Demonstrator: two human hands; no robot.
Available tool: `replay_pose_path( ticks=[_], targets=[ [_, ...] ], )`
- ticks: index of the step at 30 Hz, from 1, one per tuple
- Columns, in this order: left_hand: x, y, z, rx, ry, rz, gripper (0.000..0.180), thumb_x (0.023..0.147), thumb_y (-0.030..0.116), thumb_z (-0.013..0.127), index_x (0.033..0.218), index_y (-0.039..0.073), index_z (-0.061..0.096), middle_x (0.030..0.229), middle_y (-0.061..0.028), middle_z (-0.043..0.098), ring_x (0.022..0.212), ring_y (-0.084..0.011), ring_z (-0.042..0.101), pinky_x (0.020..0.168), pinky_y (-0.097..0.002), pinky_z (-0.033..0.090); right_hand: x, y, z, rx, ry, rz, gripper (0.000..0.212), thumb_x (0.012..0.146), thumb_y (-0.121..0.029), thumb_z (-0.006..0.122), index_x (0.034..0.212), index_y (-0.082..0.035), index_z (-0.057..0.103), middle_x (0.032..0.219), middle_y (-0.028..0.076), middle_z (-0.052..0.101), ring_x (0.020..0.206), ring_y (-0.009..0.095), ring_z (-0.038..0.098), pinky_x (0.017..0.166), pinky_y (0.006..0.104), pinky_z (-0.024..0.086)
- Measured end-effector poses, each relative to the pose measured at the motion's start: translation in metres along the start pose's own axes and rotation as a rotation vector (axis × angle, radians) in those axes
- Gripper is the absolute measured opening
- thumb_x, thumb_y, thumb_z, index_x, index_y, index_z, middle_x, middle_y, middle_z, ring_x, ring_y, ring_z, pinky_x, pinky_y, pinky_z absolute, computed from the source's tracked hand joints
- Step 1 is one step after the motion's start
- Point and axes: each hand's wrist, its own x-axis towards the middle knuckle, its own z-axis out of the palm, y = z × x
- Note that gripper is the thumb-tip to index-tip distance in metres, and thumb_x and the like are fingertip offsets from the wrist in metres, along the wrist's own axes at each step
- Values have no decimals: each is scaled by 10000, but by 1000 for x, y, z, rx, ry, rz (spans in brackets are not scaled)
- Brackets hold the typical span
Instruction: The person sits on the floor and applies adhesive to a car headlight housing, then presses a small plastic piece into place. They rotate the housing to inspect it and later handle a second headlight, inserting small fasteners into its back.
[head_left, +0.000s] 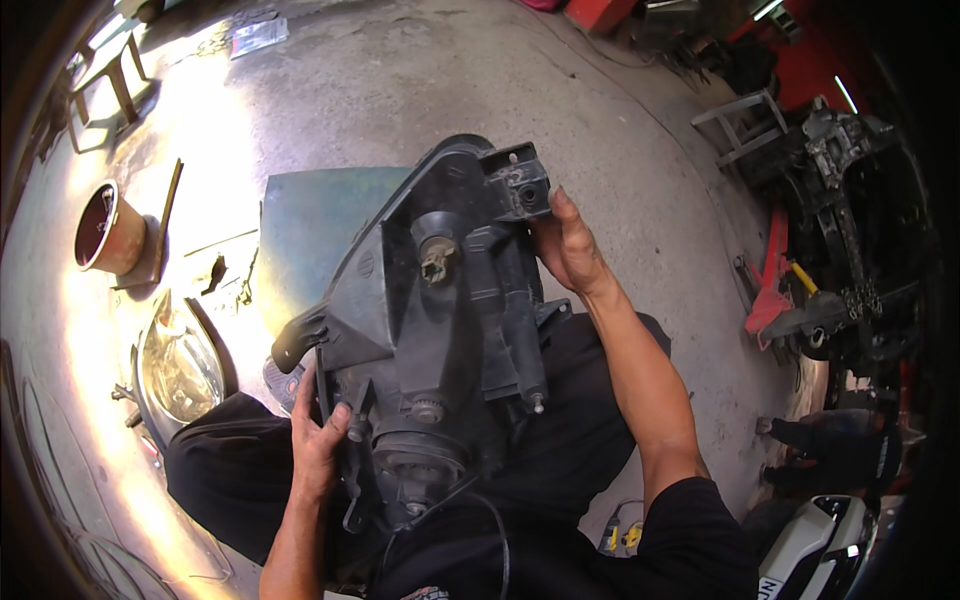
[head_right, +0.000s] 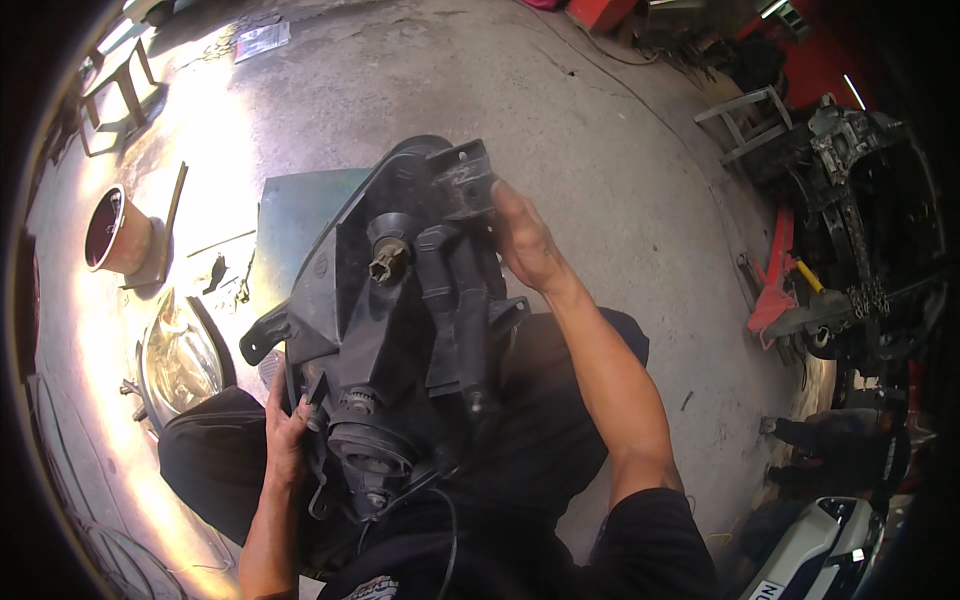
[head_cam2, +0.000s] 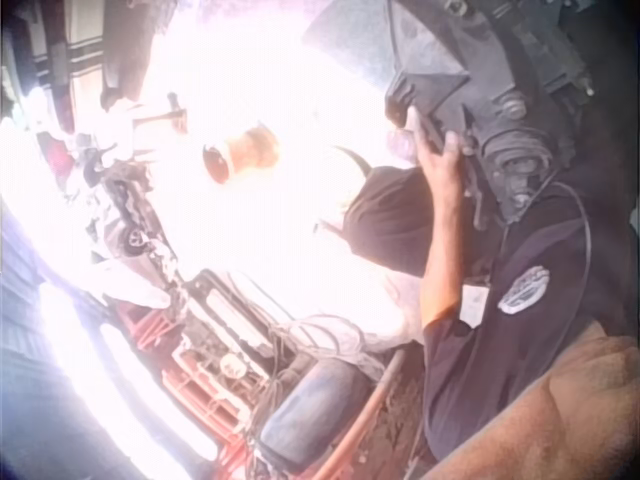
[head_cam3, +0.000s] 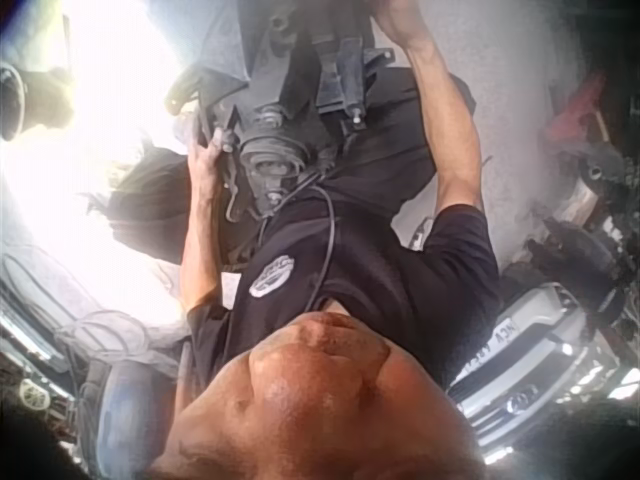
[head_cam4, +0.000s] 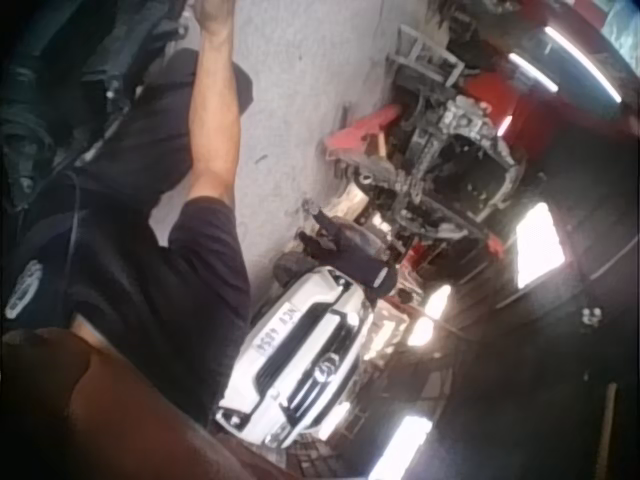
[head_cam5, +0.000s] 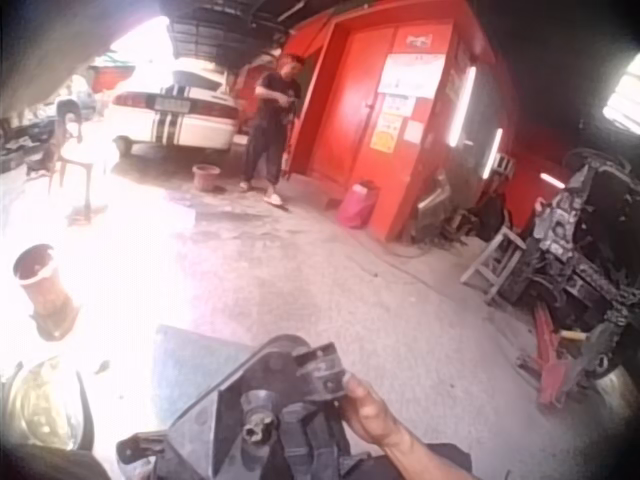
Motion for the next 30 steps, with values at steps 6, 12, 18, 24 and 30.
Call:
replay_pose_path(
  ticks=[6, 12, 18, 24, 30],
  targets=[
    [0, 3, 1, 5, -4, -6, 920, 844, 345, 804, 1561, -52, 387, 1467, -192, 533, 1358, -290, 519, 1169, -407, 379, 1, 0, 0, -12, -2, 1, 697, 1023, -616, 541, 1431, -53, 587, 1423, 77, 620, 1332, 228, 510, 1189, 421, 303],
    [0, 1, 0, -14, -27, -12, 936, 853, 332, 805, 1582, -42, 352, 1503, -193, 500, 1378, -289, 505, 1175, -409, 378, -1, 2, -2, 7, 7, 8, 673, 1033, -596, 538, 1422, -50, 596, 1420, 76, 624, 1343, 223, 508, 1195, 422, 298],
    [2, -8, -11, -2, -39, -5, 944, 870, 306, 791, 1607, -33, 308, 1551, -185, 457, 1409, -285, 483, 1184, -412, 377, 1, 1, 2, -38, 13, -17, 707, 1042, -619, 511, 1447, -42, 576, 1441, 75, 612, 1355, 225, 505, 1198, 420, 301],
    [2, -23, -26, -158, -56, -146, 780, 910, 244, 711, 1574, 4, 378, 1427, -145, 556, 1266, -255, 585, 1082, -388, 470, 2, 0, 0, 30, 53, 46, 719, 1063, -507, 554, 1545, 14, 440, 1451, 124, 582, 1345, 217, 520, 1149, 389, 385],
    [-1, -23, -30, -305, 50, -253, 515, 960, 150, 602, 1452, 52, 486, 1219, -95, 645, 1049, -215, 680, 915, -351, 572, -8, -9, 11, -87, -70, 265, 669, 1057, -387, 586, 1537, 55, 443, 1437, 154, 588, 1304, 220, 570, 1112, 321, 433]
  ],
)
